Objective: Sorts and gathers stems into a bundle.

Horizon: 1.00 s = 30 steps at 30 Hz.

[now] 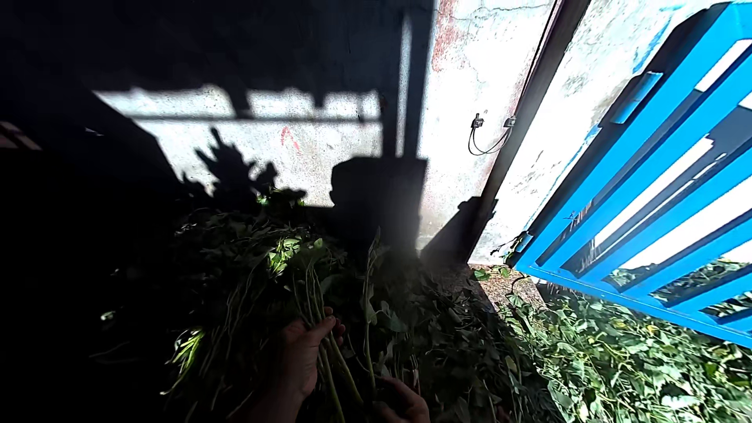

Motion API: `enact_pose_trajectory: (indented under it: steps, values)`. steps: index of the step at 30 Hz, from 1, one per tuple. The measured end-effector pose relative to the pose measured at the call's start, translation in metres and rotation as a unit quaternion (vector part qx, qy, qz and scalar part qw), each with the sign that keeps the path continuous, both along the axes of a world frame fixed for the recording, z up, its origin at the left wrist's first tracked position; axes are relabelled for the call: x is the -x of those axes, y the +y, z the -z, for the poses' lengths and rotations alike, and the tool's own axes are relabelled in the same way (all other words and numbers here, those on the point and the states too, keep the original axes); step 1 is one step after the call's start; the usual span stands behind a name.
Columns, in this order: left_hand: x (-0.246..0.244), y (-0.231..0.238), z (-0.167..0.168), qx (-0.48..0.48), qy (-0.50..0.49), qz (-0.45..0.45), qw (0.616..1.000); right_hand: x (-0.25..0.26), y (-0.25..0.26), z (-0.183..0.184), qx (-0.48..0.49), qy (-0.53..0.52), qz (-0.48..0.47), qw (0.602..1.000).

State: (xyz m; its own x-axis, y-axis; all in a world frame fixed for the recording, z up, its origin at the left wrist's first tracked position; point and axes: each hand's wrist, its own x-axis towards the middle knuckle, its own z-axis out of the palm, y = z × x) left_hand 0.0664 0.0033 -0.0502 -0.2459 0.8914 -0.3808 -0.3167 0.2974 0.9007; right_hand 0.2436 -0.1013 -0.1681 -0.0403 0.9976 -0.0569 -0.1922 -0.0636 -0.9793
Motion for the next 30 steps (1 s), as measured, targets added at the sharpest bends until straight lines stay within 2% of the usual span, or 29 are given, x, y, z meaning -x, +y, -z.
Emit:
enact_pose_trajectory:
  steps: [5,8,16,18,21,24,27,30]
  values:
    - [0.005,0.001,0.007,-0.064,0.05,0.002,0.997,0.014,-0.006,-0.006,-0.069,-0.136,-0.037,0.988]
    - [0.008,0.001,0.004,-0.062,0.055,0.005,0.997,0.017,-0.006,-0.008,-0.103,-0.198,-0.032,0.974]
    - [0.01,0.001,-0.001,-0.073,0.048,0.015,0.996,0.02,-0.009,-0.011,-0.124,-0.234,0.0,0.964]
    - [0.011,0.001,-0.003,-0.083,0.045,0.017,0.995,0.019,-0.01,-0.022,-0.158,-0.31,0.069,0.935]
    - [0.011,-0.001,-0.006,-0.086,0.043,0.036,0.995,0.015,0.004,-0.036,-0.269,-0.418,0.149,0.855]
    - [0.007,-0.004,-0.008,-0.083,0.046,0.069,0.993,0.016,0.03,-0.04,-0.365,-0.474,0.087,0.797]
    - [0.003,-0.006,-0.011,-0.093,0.054,0.081,0.991,0.021,0.052,-0.033,-0.381,-0.466,0.028,0.798]
    - [0.007,-0.002,-0.01,-0.088,0.036,0.068,0.993,0.024,0.053,-0.027,-0.362,-0.442,-0.028,0.82]
